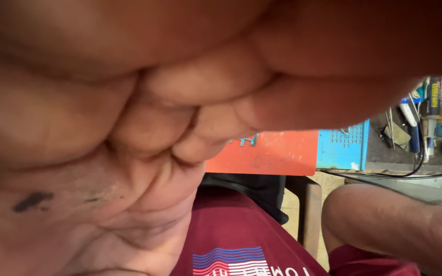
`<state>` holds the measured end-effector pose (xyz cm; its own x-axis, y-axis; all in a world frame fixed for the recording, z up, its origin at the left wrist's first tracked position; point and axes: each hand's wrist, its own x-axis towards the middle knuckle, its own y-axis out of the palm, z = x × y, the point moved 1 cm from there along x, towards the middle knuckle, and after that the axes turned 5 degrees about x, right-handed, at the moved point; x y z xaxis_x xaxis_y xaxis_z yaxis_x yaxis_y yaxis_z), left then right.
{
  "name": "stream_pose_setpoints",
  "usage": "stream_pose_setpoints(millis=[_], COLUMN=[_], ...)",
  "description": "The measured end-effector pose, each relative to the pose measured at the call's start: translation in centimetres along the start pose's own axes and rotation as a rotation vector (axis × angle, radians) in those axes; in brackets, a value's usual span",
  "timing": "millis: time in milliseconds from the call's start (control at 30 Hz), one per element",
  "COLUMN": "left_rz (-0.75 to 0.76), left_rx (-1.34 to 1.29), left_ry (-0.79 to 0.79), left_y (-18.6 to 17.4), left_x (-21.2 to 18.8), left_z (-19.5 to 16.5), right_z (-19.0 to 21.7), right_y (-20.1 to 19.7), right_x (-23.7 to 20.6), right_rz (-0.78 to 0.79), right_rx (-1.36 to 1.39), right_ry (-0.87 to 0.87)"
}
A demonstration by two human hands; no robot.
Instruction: The person uses a soldering iron to apply heat and solder to a small green circuit board placed on a red mat. They hold the board steady with one hand while manipulating the soldering iron with the other, working on specific contact points.
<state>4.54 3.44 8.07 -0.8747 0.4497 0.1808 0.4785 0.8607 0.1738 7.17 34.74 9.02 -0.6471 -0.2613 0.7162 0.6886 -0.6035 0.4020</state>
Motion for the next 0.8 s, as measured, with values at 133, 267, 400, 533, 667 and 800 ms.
stream_pose_setpoints(millis=[133, 267, 400, 533, 667, 800], left_rz=[0.010, 0.029, -0.178, -0.423, -0.361, -0.246], left_rx=[0.009, 0.046, 0.036, 0.180, 0.613, 0.897], left_ry=[0.043, 0.128, 0.295, 0.362, 0.125, 0.053], left_y=[0.3, 0.4, 1.3, 1.9, 2.1, 1.6], left_x=[0.3, 0.2, -0.6, -3.3, -4.4, -3.6], left_z=[-0.9, -1.9, -2.1, -2.2, 1.8, 7.3], right_z=[-2.4, -4.9, -4.6, -4.8, -6.9, -8.4], right_y=[0.0, 0.1, -0.4, -1.8, -2.8, -3.0], right_x=[-0.3, -0.9, -1.6, -2.6, -5.0, -6.7], right_rz=[-0.021, -0.042, -0.080, -0.222, -0.364, -0.296], right_rx=[0.009, 0.034, 0.012, -0.091, -0.287, -0.572], right_ry=[-0.006, -0.016, -0.017, 0.025, 0.258, 0.565])
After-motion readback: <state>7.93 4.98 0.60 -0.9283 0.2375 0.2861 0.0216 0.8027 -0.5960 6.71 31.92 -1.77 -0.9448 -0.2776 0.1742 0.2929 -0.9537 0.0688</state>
